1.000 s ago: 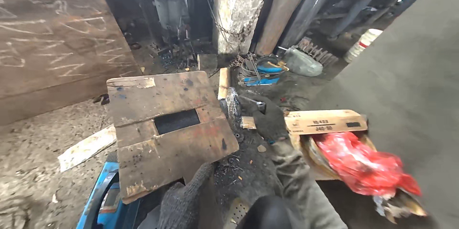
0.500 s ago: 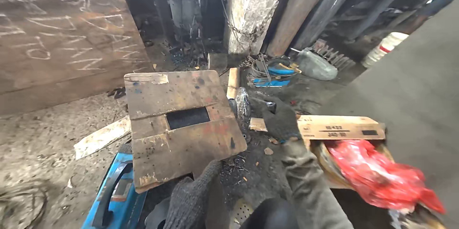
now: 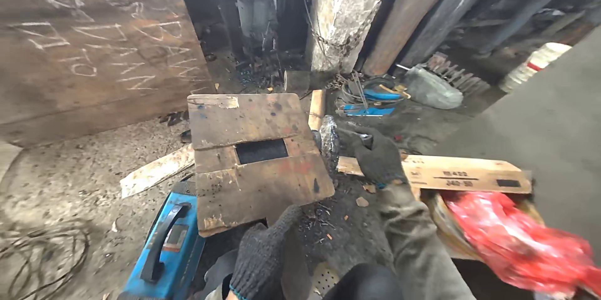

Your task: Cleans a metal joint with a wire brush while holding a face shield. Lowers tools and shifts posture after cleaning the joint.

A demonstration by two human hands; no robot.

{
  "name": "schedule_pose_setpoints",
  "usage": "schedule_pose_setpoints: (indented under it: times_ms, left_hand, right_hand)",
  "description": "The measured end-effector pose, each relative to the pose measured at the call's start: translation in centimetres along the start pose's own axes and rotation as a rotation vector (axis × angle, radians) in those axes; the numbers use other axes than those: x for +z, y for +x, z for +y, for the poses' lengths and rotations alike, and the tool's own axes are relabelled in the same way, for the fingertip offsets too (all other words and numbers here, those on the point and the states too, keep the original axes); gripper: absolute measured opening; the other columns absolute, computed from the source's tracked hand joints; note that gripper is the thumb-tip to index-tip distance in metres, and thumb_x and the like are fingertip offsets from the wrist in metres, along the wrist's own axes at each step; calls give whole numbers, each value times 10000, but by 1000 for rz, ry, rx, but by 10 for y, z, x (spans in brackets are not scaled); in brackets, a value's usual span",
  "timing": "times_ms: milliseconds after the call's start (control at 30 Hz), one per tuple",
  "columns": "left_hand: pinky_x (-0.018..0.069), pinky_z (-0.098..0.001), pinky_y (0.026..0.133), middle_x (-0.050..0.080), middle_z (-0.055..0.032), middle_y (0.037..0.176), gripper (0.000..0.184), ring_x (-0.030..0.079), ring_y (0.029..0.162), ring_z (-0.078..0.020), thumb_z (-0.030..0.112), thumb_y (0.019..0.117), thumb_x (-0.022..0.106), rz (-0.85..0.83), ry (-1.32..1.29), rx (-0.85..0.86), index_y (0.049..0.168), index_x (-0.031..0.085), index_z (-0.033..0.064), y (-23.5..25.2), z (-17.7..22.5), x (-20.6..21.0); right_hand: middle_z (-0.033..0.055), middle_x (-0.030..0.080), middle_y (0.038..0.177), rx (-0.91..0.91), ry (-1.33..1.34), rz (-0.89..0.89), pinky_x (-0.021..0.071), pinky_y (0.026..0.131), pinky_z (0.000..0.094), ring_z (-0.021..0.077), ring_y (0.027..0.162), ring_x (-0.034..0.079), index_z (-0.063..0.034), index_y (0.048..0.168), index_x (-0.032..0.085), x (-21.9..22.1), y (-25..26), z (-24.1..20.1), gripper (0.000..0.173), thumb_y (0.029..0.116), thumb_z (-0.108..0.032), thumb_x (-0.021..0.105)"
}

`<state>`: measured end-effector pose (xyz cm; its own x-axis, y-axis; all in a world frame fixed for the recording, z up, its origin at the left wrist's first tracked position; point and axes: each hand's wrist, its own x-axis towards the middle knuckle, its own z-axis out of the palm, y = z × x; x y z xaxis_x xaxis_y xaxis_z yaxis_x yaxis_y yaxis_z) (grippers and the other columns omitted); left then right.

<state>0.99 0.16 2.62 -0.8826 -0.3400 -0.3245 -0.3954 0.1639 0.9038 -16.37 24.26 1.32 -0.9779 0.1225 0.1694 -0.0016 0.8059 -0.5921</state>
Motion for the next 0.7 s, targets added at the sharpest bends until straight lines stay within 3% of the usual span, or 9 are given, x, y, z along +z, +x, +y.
schedule_pose_setpoints:
  times_ms: [67,167,267,300,400,633,700]
  left_hand:
    - [618,-368,686,728,22,770,343,713,728,-110,489,867,774,-15,-48,-14,884,765,146,1,1,-1]
    - [627,-366,709,737,14,807,343,723,756,-115,477,875,771,-74,-120,-78,926,755,139,-1,6,-2]
    - [609,-366,701,722,2,794,363,704,738,-118,474,896,747,-130,-146,-67,903,748,110,-2,6,-6]
    - [600,-372,703,715,-7,792,380,697,737,-124,478,899,741,-139,-146,-74,898,741,98,-1,7,-8]
    - [593,-387,717,711,-24,807,416,696,756,-137,502,898,735,-151,-122,-129,902,727,85,0,10,-11]
    - [588,-391,698,701,-16,783,435,689,734,-135,530,894,724,-143,-80,-122,878,722,95,4,12,-6]
    - [587,-390,702,702,-20,792,425,689,742,-138,514,897,728,-132,-99,-131,888,720,90,5,11,-5]
  right_hand:
    - [117,741,1017,-16,-29,35,562,861,573,289,920,711,-229,1312,689,3,2,6,364,998,-385,590]
    - [182,729,1097,-81,13,28,547,914,597,343,998,708,-149,1319,671,15,10,20,365,1016,-330,580]
    - [145,741,1099,-133,39,95,565,894,538,278,963,720,-126,1312,674,20,8,22,402,999,-359,576]
    - [157,736,1106,-133,41,103,557,895,534,285,969,716,-105,1320,668,18,4,18,428,991,-364,579]
    - [279,683,1197,-127,45,48,500,964,639,433,1084,673,-54,1375,620,17,-4,14,454,1027,-337,552]
    - [239,700,1184,-114,49,73,507,973,615,390,1081,682,-79,1347,647,13,3,27,486,1024,-428,547]
    - [252,697,1181,-146,47,72,502,957,637,414,1072,681,-69,1364,632,21,6,27,474,1026,-389,542]
